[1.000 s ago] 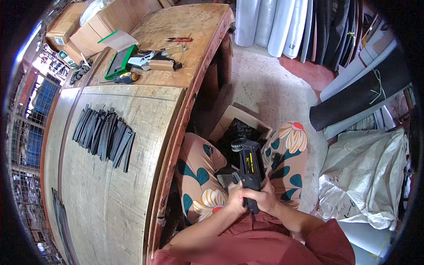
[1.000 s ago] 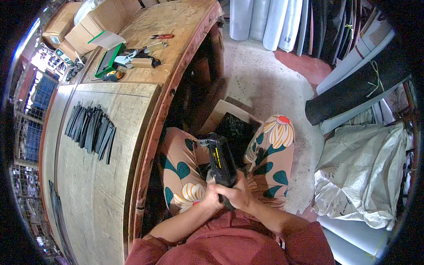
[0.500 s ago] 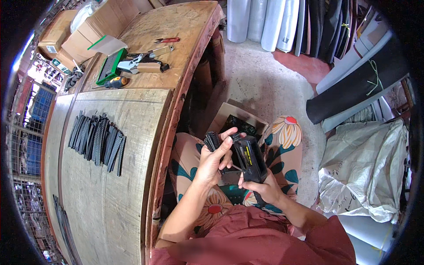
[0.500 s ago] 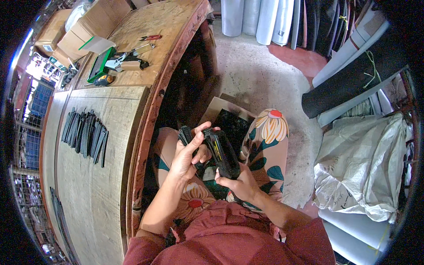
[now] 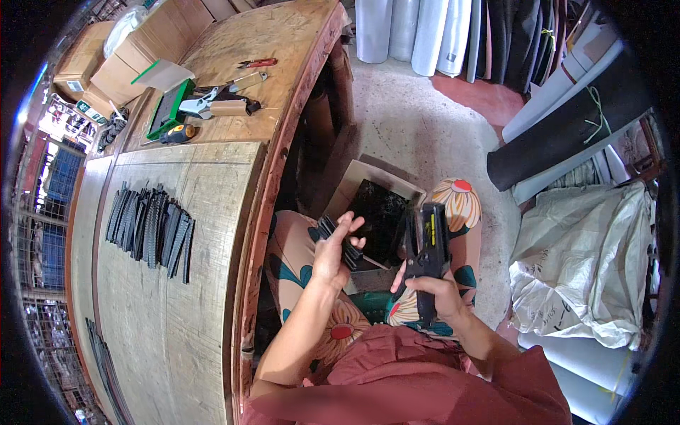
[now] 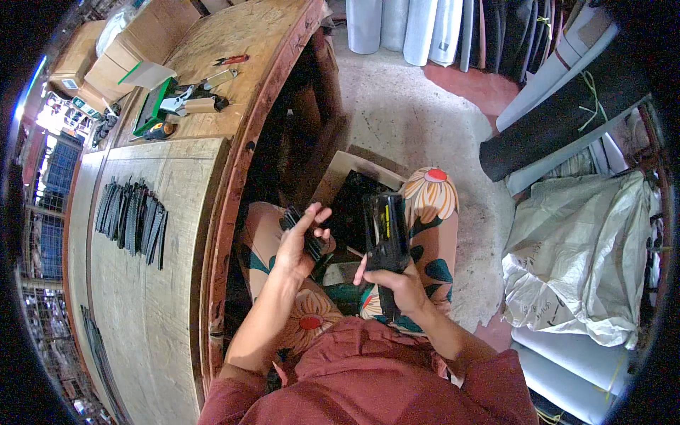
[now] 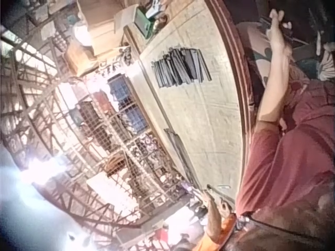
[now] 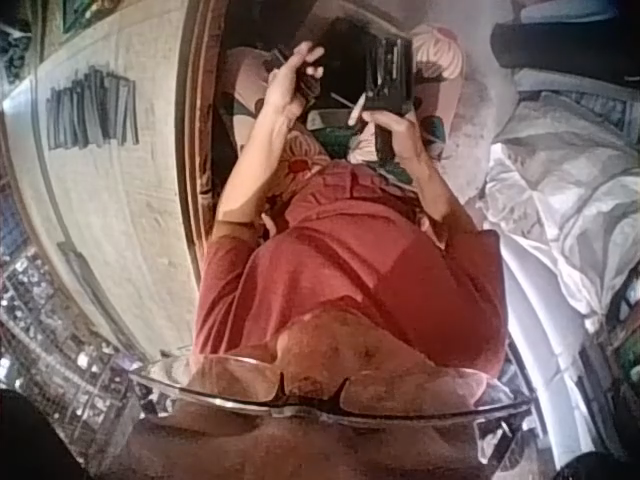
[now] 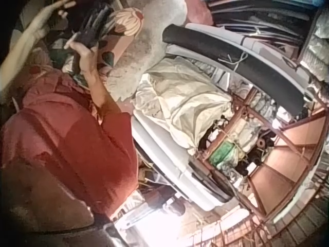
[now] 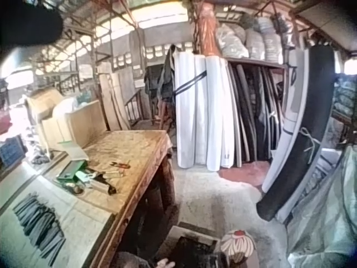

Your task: Manually assembling or inspecting black leather components for a bag or accessory.

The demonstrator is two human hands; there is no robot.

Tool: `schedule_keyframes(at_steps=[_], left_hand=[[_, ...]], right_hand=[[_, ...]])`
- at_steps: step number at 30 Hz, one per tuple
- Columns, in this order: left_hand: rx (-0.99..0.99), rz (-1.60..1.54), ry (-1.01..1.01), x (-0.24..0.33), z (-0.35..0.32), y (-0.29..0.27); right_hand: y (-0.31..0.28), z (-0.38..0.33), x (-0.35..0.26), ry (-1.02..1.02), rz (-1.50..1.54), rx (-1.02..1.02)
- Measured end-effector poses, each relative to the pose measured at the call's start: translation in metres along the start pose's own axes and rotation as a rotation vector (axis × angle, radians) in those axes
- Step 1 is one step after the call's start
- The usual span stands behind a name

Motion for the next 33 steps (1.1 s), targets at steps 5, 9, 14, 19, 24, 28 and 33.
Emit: schedule_keyframes(at_steps=[5,9,14,19,24,28,33], left_hand=[[-0.131,-0.176,-0.242,-0.016,-0.016,-0.015],[-0.194,0.015,-0.233,-0.009,-0.044,-0.01],[-0.207,0.302,-0.166,0.0,-0.068,-0.002],[-0.162,0.31,-0.105,-0.003,-0.075,-0.003],[-0.065,0.255,-0.058,-0.002,-0.073,-0.018],[-0.049,0.103,-0.123,-0.006,-0.07,-0.029],[-0.066,0.053,-0.127,-0.013,-0.056,-0.046]], right_hand=[[-0.001,0.01,-0.006,0.064,0.189,0.054],[0.004,0.016,-0.018,0.007,0.2,0.055],[0.004,0.026,-0.018,-0.241,-0.186,0.055],[0.014,0.026,-0.02,-0.171,-0.113,0.023],[0.014,0.029,-0.02,-0.042,0.142,-0.026],[0.012,0.03,-0.028,-0.097,0.295,-0.16],[0.005,0.026,-0.032,-0.17,0.486,-0.137]])
Point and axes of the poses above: each hand's wrist, its own z-axis towards the middle knuckle, its own y-axis out of the palm, x = y × z, the point moved 1 cm from there along z, towards the middle knuckle
